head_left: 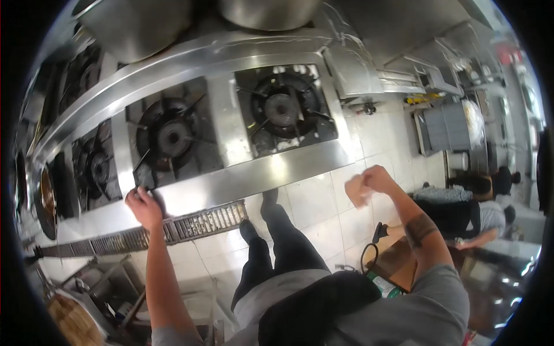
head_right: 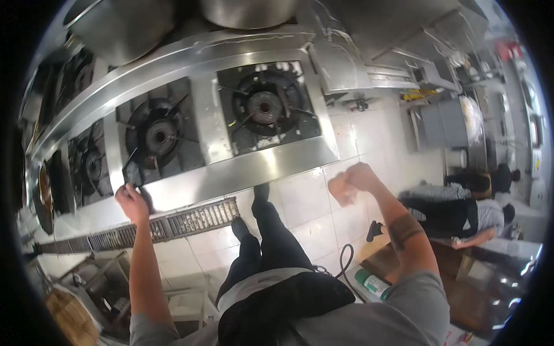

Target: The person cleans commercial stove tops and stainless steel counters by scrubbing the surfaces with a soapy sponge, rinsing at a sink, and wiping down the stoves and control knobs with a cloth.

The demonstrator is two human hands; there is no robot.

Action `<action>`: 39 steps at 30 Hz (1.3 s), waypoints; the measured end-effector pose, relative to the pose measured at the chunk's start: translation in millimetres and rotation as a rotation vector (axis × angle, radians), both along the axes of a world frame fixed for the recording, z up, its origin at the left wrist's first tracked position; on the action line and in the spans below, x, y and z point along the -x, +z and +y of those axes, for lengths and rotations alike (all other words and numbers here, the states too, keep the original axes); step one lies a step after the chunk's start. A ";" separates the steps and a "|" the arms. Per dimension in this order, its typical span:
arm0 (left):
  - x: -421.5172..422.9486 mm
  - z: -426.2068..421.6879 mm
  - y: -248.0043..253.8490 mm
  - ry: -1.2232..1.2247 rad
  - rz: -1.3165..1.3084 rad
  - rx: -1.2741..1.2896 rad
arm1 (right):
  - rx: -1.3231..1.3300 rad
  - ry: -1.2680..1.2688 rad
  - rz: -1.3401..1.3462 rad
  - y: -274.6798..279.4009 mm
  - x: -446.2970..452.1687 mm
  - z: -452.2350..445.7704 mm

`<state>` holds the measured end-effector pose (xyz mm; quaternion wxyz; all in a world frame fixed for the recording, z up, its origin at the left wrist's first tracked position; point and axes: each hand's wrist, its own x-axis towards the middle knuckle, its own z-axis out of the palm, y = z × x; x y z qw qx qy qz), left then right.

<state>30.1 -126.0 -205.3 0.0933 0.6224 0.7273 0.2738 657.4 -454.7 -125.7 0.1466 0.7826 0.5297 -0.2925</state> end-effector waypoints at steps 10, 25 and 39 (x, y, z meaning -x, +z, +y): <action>1.8 3.2 2.1 0.018 0.010 0.005 | 0.053 0.245 0.824 136.1 111.1 262.4; 4.2 11.6 0.7 0.052 -0.034 -0.026 | -0.719 0.571 0.041 -87.8 212.3 488.1; 4.4 5.2 0.0 0.012 0.073 -0.036 | -0.507 0.343 0.442 -48.3 235.7 144.9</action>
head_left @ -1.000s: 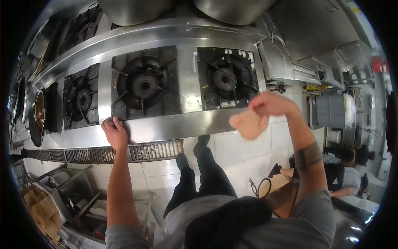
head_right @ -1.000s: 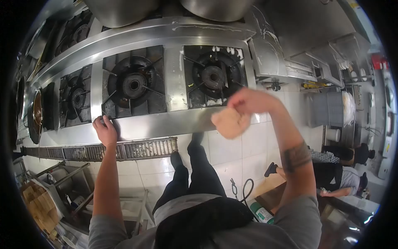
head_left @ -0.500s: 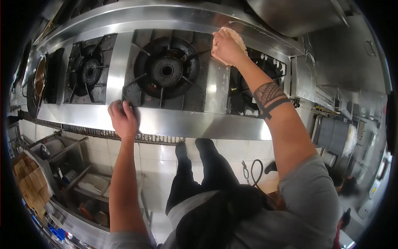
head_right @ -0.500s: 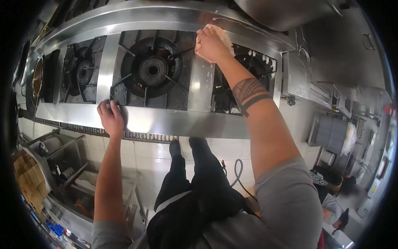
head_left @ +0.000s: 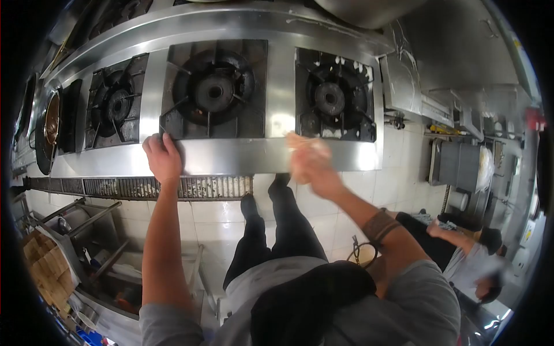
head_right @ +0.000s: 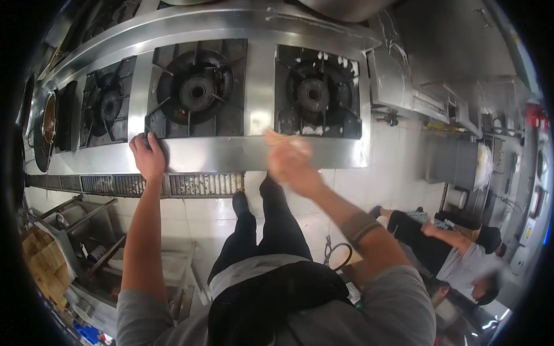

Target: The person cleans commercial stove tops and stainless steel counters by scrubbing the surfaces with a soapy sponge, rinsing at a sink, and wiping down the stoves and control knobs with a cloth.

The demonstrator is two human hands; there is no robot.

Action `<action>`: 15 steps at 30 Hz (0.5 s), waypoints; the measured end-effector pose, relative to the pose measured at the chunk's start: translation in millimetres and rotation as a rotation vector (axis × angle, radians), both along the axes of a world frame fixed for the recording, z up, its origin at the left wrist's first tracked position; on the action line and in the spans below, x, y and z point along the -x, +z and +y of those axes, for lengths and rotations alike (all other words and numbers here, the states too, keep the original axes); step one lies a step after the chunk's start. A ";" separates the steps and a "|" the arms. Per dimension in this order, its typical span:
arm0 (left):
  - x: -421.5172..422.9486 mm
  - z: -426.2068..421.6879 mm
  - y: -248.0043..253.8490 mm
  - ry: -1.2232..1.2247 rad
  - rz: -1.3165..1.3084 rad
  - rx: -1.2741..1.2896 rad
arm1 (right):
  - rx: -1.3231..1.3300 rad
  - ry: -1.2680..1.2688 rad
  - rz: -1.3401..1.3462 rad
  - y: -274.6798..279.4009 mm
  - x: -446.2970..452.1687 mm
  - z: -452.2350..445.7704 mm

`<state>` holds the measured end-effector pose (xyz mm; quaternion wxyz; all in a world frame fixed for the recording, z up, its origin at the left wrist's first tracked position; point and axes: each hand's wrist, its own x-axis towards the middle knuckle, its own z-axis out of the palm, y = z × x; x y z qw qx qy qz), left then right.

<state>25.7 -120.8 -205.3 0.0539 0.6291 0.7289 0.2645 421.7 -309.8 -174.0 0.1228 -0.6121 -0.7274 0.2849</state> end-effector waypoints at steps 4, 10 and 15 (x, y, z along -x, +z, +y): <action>-1.2 -2.1 -0.9 0.015 -0.014 0.020 | -0.026 -0.555 0.027 -10.2 -114.1 -79.3; -4.0 -5.2 3.8 0.061 -0.083 0.069 | -0.416 -0.483 -0.542 -66.4 -69.1 -49.0; -2.1 -7.0 1.1 0.045 -0.106 0.058 | -0.407 -0.183 -0.190 -42.0 109.6 26.7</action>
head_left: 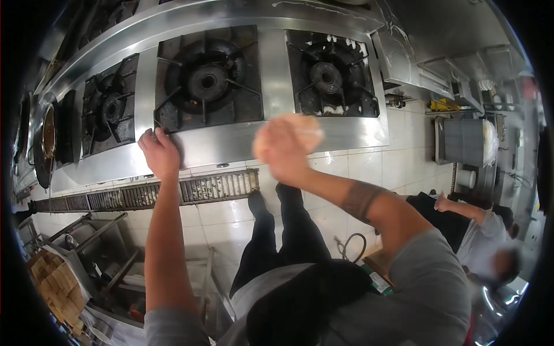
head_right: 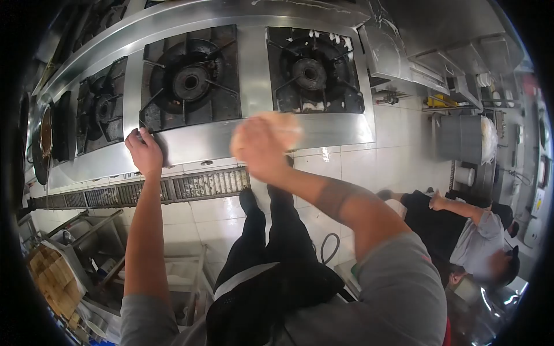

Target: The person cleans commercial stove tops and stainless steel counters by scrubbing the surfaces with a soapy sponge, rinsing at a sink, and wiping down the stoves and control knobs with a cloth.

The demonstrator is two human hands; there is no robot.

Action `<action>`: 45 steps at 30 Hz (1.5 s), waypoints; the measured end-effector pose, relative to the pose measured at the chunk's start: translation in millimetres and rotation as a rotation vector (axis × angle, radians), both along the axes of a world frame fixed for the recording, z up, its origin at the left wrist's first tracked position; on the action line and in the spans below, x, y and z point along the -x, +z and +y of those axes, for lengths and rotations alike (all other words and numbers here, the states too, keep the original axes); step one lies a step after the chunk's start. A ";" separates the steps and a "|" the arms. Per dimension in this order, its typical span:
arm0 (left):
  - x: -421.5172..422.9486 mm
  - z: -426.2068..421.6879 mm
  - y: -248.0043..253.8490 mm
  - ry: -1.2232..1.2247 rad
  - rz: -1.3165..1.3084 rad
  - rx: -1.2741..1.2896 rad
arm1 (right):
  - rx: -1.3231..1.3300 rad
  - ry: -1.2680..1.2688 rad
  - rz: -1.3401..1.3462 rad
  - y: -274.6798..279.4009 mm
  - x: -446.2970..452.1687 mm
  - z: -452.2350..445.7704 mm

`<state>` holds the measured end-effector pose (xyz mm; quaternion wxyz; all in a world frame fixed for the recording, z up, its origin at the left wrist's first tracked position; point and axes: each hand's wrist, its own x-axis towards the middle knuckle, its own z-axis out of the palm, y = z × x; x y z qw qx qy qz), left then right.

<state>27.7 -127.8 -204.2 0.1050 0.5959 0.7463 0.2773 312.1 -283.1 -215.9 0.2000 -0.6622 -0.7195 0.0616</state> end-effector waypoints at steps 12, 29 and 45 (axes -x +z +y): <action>4.7 -0.6 1.7 -0.015 -0.038 -0.014 | 0.037 0.370 -0.358 20.6 -73.8 -14.4; 2.7 8.7 7.4 -0.009 -0.024 -0.019 | -0.510 0.345 -0.163 94.7 -99.4 308.4; -3.7 14.8 -12.2 -0.009 0.070 -0.055 | -0.294 0.429 -0.510 59.0 -272.0 341.8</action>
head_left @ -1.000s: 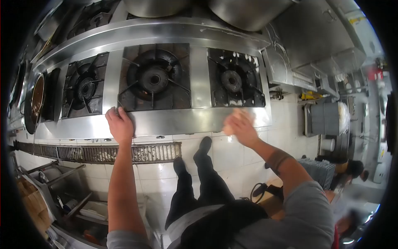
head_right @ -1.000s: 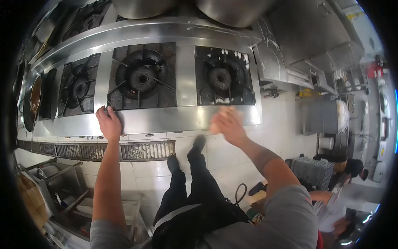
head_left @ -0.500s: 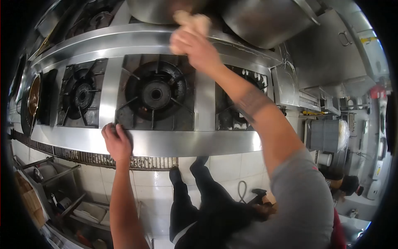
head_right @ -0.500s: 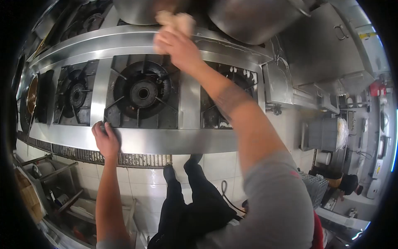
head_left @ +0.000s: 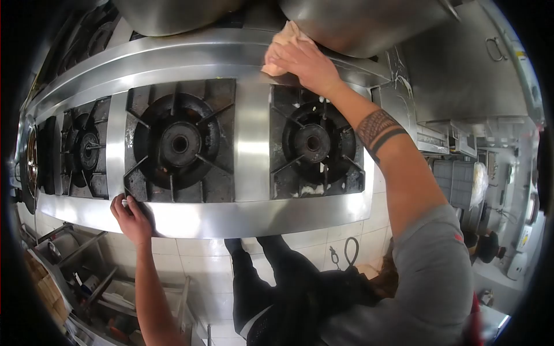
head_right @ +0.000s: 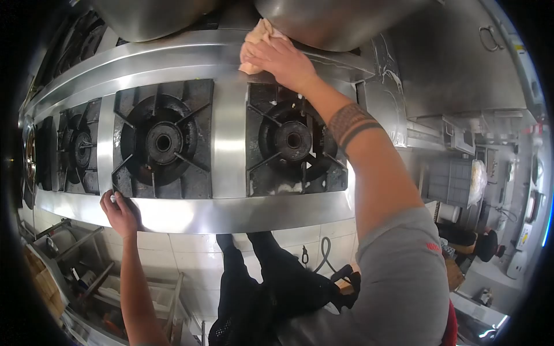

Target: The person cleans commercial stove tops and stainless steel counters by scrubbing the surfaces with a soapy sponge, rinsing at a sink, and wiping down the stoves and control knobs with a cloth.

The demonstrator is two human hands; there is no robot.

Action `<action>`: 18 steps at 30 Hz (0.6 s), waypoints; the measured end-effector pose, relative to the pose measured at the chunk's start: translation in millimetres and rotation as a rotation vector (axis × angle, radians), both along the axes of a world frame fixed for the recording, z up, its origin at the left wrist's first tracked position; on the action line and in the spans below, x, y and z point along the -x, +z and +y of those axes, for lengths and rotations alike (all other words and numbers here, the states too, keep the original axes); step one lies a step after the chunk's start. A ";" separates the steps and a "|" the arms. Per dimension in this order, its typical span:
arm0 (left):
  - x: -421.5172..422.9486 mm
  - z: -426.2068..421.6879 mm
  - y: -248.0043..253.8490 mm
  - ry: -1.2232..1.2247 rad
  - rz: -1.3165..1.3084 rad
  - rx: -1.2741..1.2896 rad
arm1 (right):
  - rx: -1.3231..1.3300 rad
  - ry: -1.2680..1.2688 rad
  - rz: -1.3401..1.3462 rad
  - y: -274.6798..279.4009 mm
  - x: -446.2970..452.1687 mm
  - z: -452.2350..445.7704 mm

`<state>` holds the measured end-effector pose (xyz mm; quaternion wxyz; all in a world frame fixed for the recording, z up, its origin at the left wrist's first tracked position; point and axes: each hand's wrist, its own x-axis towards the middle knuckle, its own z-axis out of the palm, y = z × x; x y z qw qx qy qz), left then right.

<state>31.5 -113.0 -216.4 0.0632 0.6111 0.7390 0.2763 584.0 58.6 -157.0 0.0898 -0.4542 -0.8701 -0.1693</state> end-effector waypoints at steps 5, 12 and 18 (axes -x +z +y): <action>0.0 1.6 -5.6 -0.001 0.043 0.009 | -0.023 -0.084 -0.069 -19.6 -65.3 -34.0; 4.3 0.7 -14.5 0.011 0.100 0.033 | 0.166 -0.160 -0.302 -14.8 -224.5 -100.7; 9.1 2.1 -20.2 0.011 0.107 0.036 | 0.229 -0.515 -0.333 43.2 -306.9 -151.6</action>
